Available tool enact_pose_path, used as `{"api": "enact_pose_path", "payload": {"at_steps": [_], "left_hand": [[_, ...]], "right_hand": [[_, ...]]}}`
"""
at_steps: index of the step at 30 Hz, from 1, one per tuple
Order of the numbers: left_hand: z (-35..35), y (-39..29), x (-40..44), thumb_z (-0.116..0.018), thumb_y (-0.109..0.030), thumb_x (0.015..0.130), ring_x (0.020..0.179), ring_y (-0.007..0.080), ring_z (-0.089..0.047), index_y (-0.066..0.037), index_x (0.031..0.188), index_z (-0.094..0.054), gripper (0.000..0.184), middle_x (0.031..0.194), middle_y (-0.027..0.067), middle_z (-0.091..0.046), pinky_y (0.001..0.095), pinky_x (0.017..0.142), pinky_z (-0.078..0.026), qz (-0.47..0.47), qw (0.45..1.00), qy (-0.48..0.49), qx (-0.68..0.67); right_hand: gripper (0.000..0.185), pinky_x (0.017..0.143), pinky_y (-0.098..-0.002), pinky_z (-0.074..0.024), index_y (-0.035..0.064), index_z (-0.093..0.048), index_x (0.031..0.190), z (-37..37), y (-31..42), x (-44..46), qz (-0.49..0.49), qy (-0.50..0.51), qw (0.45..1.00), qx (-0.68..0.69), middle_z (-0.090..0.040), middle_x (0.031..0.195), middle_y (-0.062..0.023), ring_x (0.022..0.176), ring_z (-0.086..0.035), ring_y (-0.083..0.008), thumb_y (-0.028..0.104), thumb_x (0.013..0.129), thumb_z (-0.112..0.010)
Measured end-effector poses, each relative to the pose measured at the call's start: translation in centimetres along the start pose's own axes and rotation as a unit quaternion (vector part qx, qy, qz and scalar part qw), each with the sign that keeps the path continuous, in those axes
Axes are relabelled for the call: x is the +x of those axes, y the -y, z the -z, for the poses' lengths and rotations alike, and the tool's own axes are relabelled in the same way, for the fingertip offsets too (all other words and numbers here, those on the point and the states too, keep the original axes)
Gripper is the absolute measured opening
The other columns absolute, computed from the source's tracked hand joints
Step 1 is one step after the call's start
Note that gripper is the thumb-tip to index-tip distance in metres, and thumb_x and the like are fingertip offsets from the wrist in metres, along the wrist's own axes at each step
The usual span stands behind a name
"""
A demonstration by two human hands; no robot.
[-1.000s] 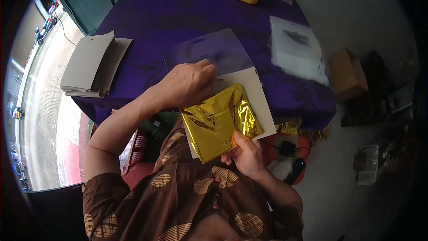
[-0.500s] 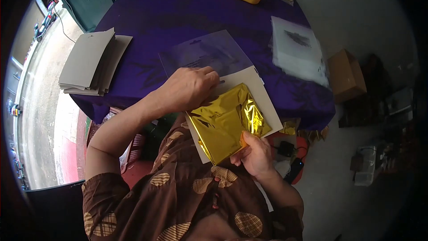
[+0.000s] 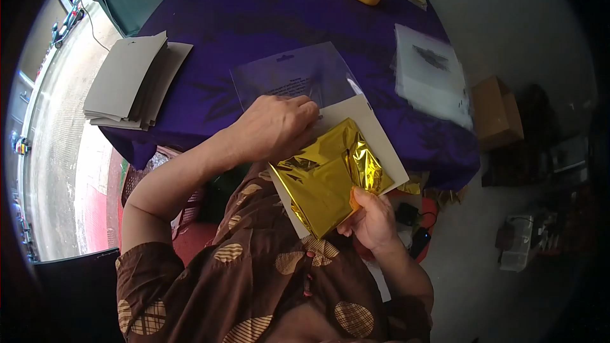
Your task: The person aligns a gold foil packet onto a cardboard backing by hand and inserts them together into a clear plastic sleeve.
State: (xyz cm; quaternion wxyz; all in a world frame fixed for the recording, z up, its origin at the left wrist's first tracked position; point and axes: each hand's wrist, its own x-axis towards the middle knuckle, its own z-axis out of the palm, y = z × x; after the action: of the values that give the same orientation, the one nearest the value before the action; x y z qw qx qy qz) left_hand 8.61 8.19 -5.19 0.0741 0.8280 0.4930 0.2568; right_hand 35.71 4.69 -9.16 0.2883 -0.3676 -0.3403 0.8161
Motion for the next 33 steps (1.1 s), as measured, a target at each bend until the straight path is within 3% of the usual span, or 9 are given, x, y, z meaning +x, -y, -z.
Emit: {"api": "enact_pose_path", "payload": {"at_steps": [5, 8, 21, 24, 30, 33], "left_hand": [[-0.2, -0.2, -0.1, -0.068, -0.013, 0.081, 0.068, 0.0357, -0.061, -0.002, 0.081, -0.051, 0.021, 0.076, 0.0128, -0.057, 0.0436, 0.058, -0.050, -0.013, 1.000, -0.018, 0.006], [0.0, -0.6, -0.3, -0.071, -0.012, 0.080, 0.067, 0.0349, -0.060, -0.003, 0.082, -0.050, 0.022, 0.075, 0.0121, -0.056, 0.0429, 0.057, -0.049, -0.025, 0.999, -0.027, 0.002], [0.2, -1.7, -1.4, -0.069, -0.006, 0.077, 0.068, 0.0300, -0.060, -0.003, 0.084, -0.050, 0.020, 0.075, 0.0104, -0.053, 0.0408, 0.055, -0.049, -0.029, 0.998, -0.038, 0.051], [0.6, -1.9, -1.6, -0.063, -0.014, 0.081, 0.077, 0.0289, -0.063, -0.002, 0.090, -0.052, 0.019, 0.082, 0.0110, -0.058, 0.0389, 0.063, -0.052, -0.019, 0.997, 0.015, 0.080], [0.2, -1.6, -1.7, -0.062, -0.014, 0.079, 0.075, 0.0279, -0.063, -0.001, 0.091, -0.053, 0.019, 0.082, 0.0105, -0.058, 0.0389, 0.061, -0.052, -0.043, 0.996, 0.000, 0.076], [0.1, -1.5, -1.8, -0.071, -0.008, 0.073, 0.068, 0.0265, -0.059, -0.002, 0.089, -0.056, 0.023, 0.076, 0.0082, -0.054, 0.0376, 0.054, -0.050, -0.059, 0.996, -0.026, 0.065]], "right_hand": [[0.032, 0.043, -0.0310, -0.0496, -0.0040, -0.054, 0.118, -0.3, -0.1, 0.3, 0.016, -0.009, 1.000, 0.006, -0.069, 0.086, -0.0167, 0.053, -0.064, -0.0230, 0.021, 0.099, -0.047], [0.028, 0.046, -0.0304, -0.0502, -0.0029, -0.056, 0.110, -0.6, -0.3, 0.4, 0.042, -0.021, 0.998, 0.033, -0.068, 0.081, -0.0149, 0.056, -0.066, -0.0234, 0.023, 0.100, -0.050], [0.031, 0.045, -0.0290, -0.0496, -0.0010, -0.057, 0.106, -1.3, -0.8, 0.7, 0.034, -0.031, 0.999, 0.028, -0.068, 0.079, -0.0133, 0.055, -0.066, -0.0206, 0.028, 0.103, -0.048], [0.032, 0.045, -0.0283, -0.0490, -0.0003, -0.057, 0.104, -1.4, -0.9, 0.8, 0.026, -0.035, 0.999, 0.017, -0.068, 0.078, -0.0127, 0.054, -0.065, -0.0195, 0.030, 0.103, -0.048], [0.034, 0.040, -0.0263, -0.0451, 0.0010, -0.058, 0.103, -1.9, -0.7, 0.9, 0.009, -0.060, 0.998, 0.011, -0.068, 0.076, -0.0121, 0.052, -0.064, -0.0186, 0.034, 0.102, -0.050], [0.035, 0.038, -0.0259, -0.0442, 0.0014, -0.058, 0.104, -2.0, -0.8, 1.0, 0.002, -0.068, 0.998, 0.015, -0.068, 0.077, -0.0121, 0.050, -0.064, -0.0185, 0.036, 0.101, -0.051]]}}
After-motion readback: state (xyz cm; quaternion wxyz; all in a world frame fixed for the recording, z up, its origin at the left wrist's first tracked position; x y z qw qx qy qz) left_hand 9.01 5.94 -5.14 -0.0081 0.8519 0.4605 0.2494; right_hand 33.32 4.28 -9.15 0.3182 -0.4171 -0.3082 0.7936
